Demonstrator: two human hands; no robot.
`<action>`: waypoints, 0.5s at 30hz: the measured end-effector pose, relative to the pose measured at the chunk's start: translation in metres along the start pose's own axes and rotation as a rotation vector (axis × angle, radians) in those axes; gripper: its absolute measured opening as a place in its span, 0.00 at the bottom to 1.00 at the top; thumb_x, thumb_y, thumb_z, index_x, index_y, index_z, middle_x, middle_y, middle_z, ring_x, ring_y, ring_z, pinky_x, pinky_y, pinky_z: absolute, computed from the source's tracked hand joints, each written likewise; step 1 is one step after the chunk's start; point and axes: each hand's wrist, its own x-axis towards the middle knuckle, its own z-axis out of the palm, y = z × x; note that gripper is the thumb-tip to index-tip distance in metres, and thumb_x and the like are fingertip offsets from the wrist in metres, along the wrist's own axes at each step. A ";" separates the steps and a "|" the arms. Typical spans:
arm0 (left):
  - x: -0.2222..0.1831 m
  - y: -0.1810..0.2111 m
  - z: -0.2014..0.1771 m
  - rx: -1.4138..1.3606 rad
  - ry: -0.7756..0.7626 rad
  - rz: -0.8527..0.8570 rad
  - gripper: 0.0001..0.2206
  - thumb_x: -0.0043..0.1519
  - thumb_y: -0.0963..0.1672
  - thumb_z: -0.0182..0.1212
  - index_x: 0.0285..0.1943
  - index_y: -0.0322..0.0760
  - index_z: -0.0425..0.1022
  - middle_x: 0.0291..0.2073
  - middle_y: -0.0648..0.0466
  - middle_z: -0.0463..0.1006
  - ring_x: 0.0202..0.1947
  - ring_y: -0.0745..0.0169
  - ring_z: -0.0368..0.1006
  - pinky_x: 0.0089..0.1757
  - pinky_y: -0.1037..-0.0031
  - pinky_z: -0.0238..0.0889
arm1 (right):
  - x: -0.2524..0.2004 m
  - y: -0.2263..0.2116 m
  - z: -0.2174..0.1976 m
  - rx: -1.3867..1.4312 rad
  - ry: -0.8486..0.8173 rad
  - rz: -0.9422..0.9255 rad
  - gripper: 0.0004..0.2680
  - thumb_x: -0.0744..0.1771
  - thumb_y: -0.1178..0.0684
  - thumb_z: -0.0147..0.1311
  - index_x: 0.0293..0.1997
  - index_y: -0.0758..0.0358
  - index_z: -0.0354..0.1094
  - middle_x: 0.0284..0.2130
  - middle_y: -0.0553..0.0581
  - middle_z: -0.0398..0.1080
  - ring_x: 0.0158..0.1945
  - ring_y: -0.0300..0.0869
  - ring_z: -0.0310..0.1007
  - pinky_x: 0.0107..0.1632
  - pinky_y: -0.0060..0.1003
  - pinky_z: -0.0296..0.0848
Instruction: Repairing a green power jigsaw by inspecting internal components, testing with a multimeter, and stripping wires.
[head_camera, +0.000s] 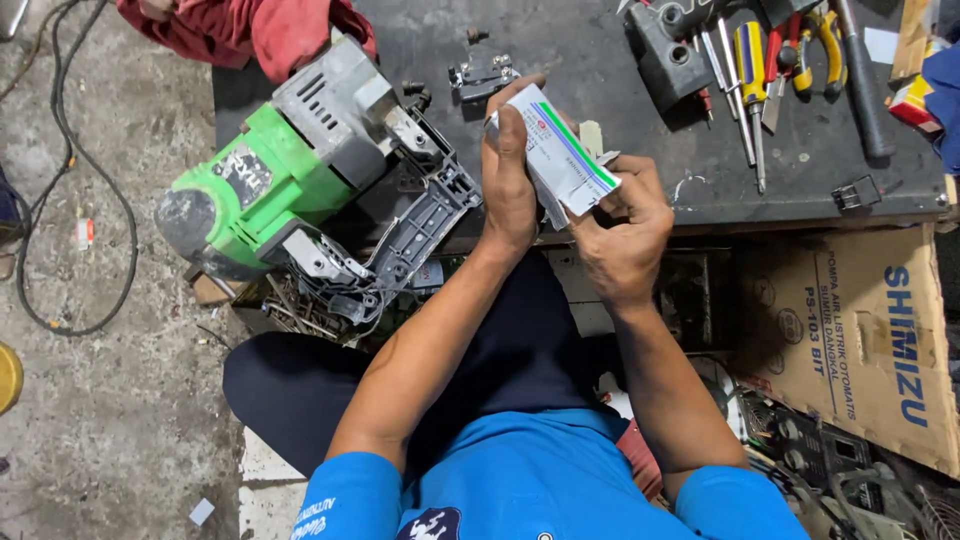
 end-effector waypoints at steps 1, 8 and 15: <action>0.000 -0.001 0.000 0.000 -0.005 0.002 0.28 0.70 0.61 0.48 0.65 0.41 0.67 0.35 0.49 0.80 0.32 0.61 0.76 0.37 0.70 0.71 | -0.002 -0.001 0.001 0.001 0.004 -0.002 0.09 0.66 0.56 0.68 0.31 0.65 0.69 0.40 0.54 0.65 0.31 0.32 0.57 0.31 0.27 0.58; 0.003 -0.007 0.000 -0.020 0.110 -0.011 0.27 0.72 0.59 0.41 0.63 0.40 0.72 0.33 0.47 0.81 0.31 0.62 0.76 0.37 0.72 0.71 | -0.012 -0.006 -0.002 0.026 0.063 -0.040 0.07 0.63 0.61 0.63 0.31 0.64 0.63 0.44 0.62 0.68 0.40 0.40 0.68 0.34 0.29 0.68; 0.007 -0.018 0.000 0.024 0.235 -0.027 0.28 0.69 0.61 0.45 0.62 0.41 0.73 0.32 0.57 0.67 0.34 0.68 0.63 0.39 0.76 0.59 | -0.020 0.015 -0.019 0.314 0.088 0.058 0.07 0.66 0.61 0.60 0.36 0.62 0.62 0.51 0.68 0.72 0.48 0.45 0.78 0.42 0.29 0.76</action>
